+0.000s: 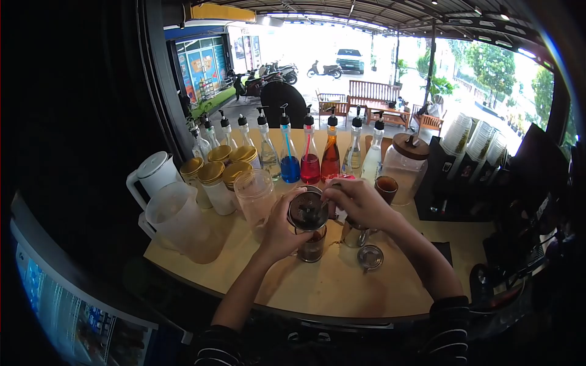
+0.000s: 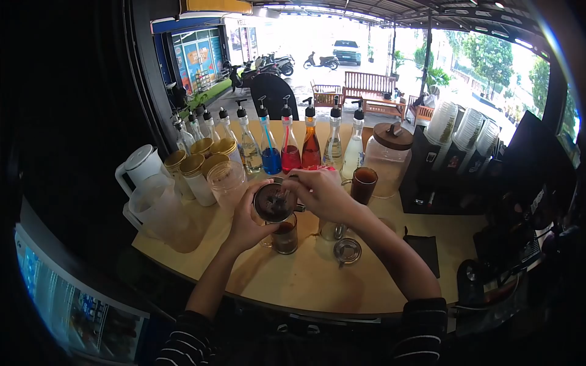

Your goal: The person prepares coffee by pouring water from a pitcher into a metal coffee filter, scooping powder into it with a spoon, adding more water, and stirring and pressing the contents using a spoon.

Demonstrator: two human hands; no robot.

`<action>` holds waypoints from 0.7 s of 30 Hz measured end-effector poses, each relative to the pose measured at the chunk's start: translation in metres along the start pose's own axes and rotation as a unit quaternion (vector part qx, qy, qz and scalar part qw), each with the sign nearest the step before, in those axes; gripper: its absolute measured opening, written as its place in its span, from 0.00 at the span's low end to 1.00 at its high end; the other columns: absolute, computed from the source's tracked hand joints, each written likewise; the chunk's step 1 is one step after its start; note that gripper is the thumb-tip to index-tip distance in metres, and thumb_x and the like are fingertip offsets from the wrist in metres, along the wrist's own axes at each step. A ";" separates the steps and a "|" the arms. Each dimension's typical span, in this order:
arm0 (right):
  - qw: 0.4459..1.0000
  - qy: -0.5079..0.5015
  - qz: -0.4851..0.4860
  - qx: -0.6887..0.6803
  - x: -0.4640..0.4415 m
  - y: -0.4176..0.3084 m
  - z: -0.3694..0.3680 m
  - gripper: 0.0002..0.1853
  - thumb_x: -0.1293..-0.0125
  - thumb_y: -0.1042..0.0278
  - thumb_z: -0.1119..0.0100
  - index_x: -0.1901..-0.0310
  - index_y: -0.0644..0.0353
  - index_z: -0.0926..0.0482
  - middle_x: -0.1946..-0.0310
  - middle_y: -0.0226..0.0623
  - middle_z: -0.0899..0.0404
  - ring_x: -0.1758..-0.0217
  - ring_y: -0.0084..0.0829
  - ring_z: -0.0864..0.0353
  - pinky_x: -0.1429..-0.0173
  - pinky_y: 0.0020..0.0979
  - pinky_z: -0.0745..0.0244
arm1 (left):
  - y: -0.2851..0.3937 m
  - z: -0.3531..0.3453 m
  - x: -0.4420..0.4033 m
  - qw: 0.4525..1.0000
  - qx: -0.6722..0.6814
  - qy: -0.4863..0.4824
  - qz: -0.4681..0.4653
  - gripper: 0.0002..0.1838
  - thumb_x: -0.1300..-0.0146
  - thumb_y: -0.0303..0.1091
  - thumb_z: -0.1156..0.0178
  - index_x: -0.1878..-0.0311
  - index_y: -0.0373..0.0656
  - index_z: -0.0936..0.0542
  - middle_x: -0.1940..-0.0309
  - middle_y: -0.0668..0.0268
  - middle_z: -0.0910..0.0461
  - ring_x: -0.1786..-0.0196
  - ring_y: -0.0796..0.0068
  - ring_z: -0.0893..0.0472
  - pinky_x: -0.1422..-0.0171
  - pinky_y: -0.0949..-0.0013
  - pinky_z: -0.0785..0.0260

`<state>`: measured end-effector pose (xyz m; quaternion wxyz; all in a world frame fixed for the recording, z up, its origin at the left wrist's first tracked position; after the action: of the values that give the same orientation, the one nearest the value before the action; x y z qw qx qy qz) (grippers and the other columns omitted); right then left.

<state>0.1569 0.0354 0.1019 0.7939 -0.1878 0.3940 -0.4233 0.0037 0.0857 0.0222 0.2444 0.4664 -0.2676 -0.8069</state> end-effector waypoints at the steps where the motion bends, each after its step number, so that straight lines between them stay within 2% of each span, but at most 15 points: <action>1: 0.999 0.019 -0.022 -0.015 0.000 0.000 0.003 0.12 0.26 0.70 0.53 0.64 0.67 0.23 0.74 0.33 0.21 0.70 0.21 0.19 0.65 0.25 0.27 | 0.000 0.001 0.000 1.000 0.001 0.000 0.000 0.45 0.62 0.30 0.22 0.37 0.41 0.34 0.38 0.58 0.29 0.35 0.65 0.28 0.29 0.64 0.38; 4: 0.999 -0.023 -0.018 -0.043 0.002 0.011 -0.005 0.12 0.26 0.70 0.53 0.64 0.66 0.23 0.74 0.32 0.22 0.70 0.20 0.20 0.64 0.24 0.27 | 0.003 0.003 -0.001 1.000 -0.001 -0.005 -0.021 0.45 0.61 0.30 0.23 0.36 0.41 0.35 0.38 0.58 0.29 0.35 0.66 0.28 0.29 0.64 0.38; 6: 1.000 -0.019 0.005 -0.007 0.005 0.007 -0.008 0.11 0.26 0.70 0.54 0.64 0.66 0.23 0.73 0.31 0.22 0.70 0.18 0.20 0.65 0.23 0.28 | 0.002 0.002 -0.002 1.000 -0.025 -0.017 -0.006 0.45 0.60 0.30 0.23 0.36 0.41 0.34 0.38 0.58 0.29 0.35 0.66 0.28 0.30 0.64 0.37; 8: 0.997 0.050 0.000 -0.062 0.008 0.004 -0.001 0.12 0.26 0.68 0.54 0.62 0.67 0.24 0.76 0.33 0.21 0.69 0.20 0.18 0.66 0.23 0.27 | 0.001 0.002 -0.004 1.000 -0.010 -0.009 -0.007 0.44 0.60 0.31 0.23 0.36 0.40 0.34 0.39 0.59 0.29 0.36 0.66 0.27 0.31 0.64 0.36; 9: 0.997 0.050 -0.001 -0.062 0.010 0.005 -0.001 0.12 0.26 0.68 0.54 0.62 0.67 0.24 0.76 0.33 0.21 0.69 0.20 0.18 0.66 0.23 0.27 | 0.001 0.004 -0.006 1.000 0.004 -0.001 -0.010 0.44 0.60 0.31 0.23 0.36 0.40 0.33 0.40 0.59 0.28 0.37 0.67 0.27 0.31 0.64 0.36; 11: 0.966 0.147 -0.064 -0.201 0.019 0.020 0.013 0.11 0.25 0.67 0.55 0.60 0.66 0.26 0.72 0.34 0.20 0.69 0.21 0.18 0.66 0.22 0.28 | 0.006 0.006 -0.009 1.000 0.010 0.001 0.009 0.44 0.60 0.31 0.22 0.37 0.39 0.33 0.42 0.59 0.26 0.38 0.67 0.26 0.32 0.64 0.34; 12: 0.966 0.146 -0.065 -0.202 0.022 0.022 0.015 0.11 0.25 0.67 0.55 0.60 0.66 0.26 0.72 0.34 0.20 0.69 0.21 0.18 0.66 0.22 0.28 | 0.008 0.008 -0.010 1.000 0.015 0.004 0.026 0.44 0.60 0.32 0.22 0.37 0.39 0.32 0.44 0.60 0.24 0.39 0.67 0.24 0.33 0.64 0.33; 14: 0.947 0.229 0.006 -0.228 0.034 0.019 0.029 0.10 0.24 0.67 0.56 0.59 0.65 0.28 0.69 0.36 0.20 0.68 0.22 0.18 0.66 0.21 0.28 | 0.011 0.011 -0.013 0.999 0.018 0.005 0.031 0.43 0.61 0.32 0.22 0.38 0.38 0.31 0.45 0.60 0.23 0.41 0.67 0.23 0.34 0.65 0.33; 15: 0.943 0.255 -0.028 -0.213 0.042 0.015 0.034 0.10 0.24 0.68 0.56 0.60 0.66 0.29 0.70 0.36 0.22 0.67 0.23 0.18 0.65 0.21 0.28 | 0.011 0.012 -0.014 0.999 0.019 0.007 0.034 0.43 0.61 0.33 0.21 0.38 0.38 0.30 0.47 0.60 0.22 0.42 0.68 0.22 0.35 0.65 0.32; 18: 0.938 0.286 0.020 -0.194 0.060 0.016 0.039 0.10 0.24 0.67 0.56 0.59 0.66 0.30 0.70 0.34 0.24 0.66 0.22 0.18 0.64 0.21 0.29 | 0.007 0.013 -0.016 0.998 0.019 0.003 0.056 0.43 0.62 0.34 0.20 0.40 0.37 0.30 0.48 0.60 0.21 0.43 0.69 0.22 0.36 0.65 0.31; 21: 0.940 0.298 0.018 -0.164 0.076 0.019 0.038 0.09 0.24 0.66 0.54 0.60 0.64 0.30 0.71 0.35 0.21 0.67 0.20 0.20 0.63 0.21 0.30 | 0.006 0.014 -0.018 0.997 0.022 0.000 0.074 0.43 0.62 0.34 0.20 0.40 0.36 0.29 0.48 0.59 0.21 0.44 0.70 0.21 0.36 0.65 0.30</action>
<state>0.2222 -0.0175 0.0781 0.6056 -0.1735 0.6798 -0.3756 0.0000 0.0962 0.0431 0.2930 0.4505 -0.3188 -0.7807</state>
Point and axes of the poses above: each hand's wrist, its own x-axis away from the middle knuckle, its own z-axis out of the back of the hand, y = z × x, the point moved 6 cm from there along -x, towards the middle knuckle
